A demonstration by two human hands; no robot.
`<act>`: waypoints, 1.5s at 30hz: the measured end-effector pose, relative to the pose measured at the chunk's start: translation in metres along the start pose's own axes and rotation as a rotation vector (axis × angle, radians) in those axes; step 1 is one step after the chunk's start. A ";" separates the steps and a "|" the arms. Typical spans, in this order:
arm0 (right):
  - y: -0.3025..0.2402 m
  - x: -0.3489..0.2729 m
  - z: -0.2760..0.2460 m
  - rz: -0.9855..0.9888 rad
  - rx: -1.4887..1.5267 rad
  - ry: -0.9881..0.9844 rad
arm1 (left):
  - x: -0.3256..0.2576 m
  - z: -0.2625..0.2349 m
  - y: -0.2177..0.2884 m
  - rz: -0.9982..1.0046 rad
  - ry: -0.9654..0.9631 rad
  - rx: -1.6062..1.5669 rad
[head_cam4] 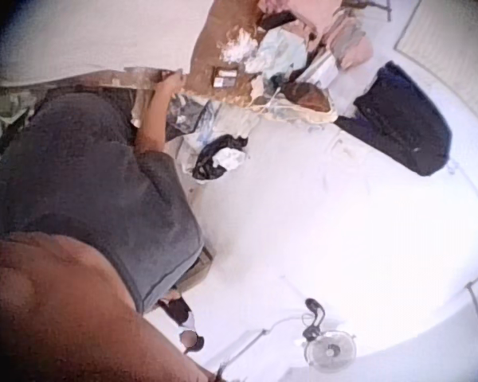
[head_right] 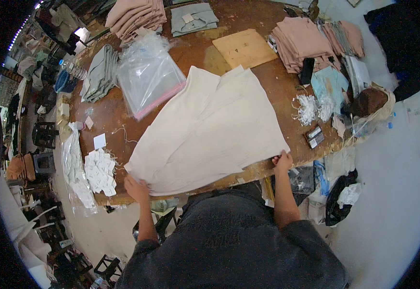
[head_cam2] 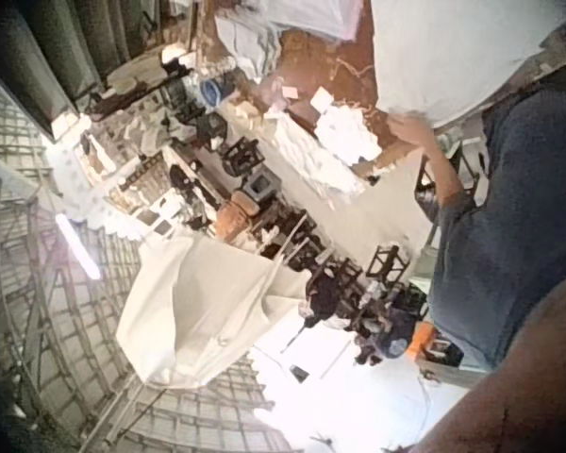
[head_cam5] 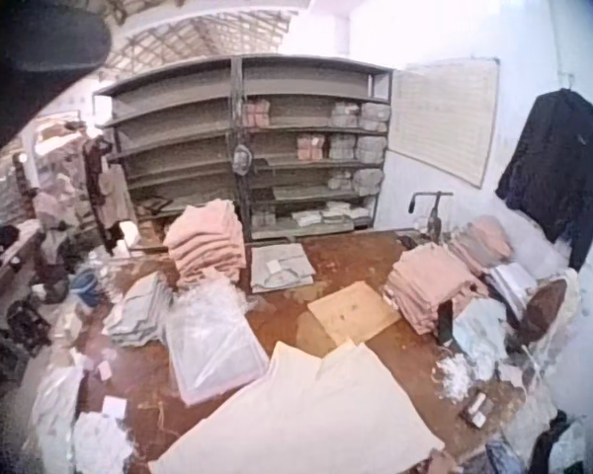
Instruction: The person attaches white tags to white garments at a worktable, then folds the garments and places them into clear plastic bags. The person handles tags, garments, and bags throughout the clip.
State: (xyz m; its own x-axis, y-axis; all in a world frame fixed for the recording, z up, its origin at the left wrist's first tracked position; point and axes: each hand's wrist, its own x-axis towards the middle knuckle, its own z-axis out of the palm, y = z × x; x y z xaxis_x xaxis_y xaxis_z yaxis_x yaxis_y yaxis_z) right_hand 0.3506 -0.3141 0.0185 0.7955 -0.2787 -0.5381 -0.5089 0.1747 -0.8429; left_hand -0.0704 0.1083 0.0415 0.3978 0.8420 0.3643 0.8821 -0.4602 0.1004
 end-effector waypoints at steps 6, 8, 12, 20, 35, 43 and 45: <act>-0.044 0.025 0.085 -0.109 0.075 -0.181 | 0.001 -0.026 0.033 0.575 -0.469 -0.465; -0.054 0.039 0.128 -0.068 -0.043 -0.227 | 0.018 -0.023 0.024 0.550 -0.529 -0.486; -0.047 0.061 0.231 -0.601 -0.777 -0.201 | 0.050 -0.017 0.019 0.364 -0.678 -0.419; -0.007 0.025 0.436 -1.066 -1.121 -0.568 | 0.146 0.045 0.055 0.019 -0.144 -0.345; -0.052 0.013 0.239 -1.319 -1.146 -0.788 | 0.065 0.051 0.051 0.068 -0.209 -0.373; 0.005 -0.043 0.175 -1.251 -1.585 -0.840 | 0.100 0.085 0.003 0.205 -0.211 -0.399; 0.017 -0.061 0.143 -1.182 -1.583 -0.793 | 0.113 0.086 -0.002 0.224 -0.212 -0.443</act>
State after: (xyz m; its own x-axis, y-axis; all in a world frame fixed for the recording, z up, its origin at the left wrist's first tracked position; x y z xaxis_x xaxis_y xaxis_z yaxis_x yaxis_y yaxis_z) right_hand 0.3399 -0.1592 0.0363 0.5872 0.7984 -0.1331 0.7698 -0.6016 -0.2130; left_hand -0.0053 0.2284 0.0025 0.6466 0.7270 0.2313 0.5970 -0.6709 0.4397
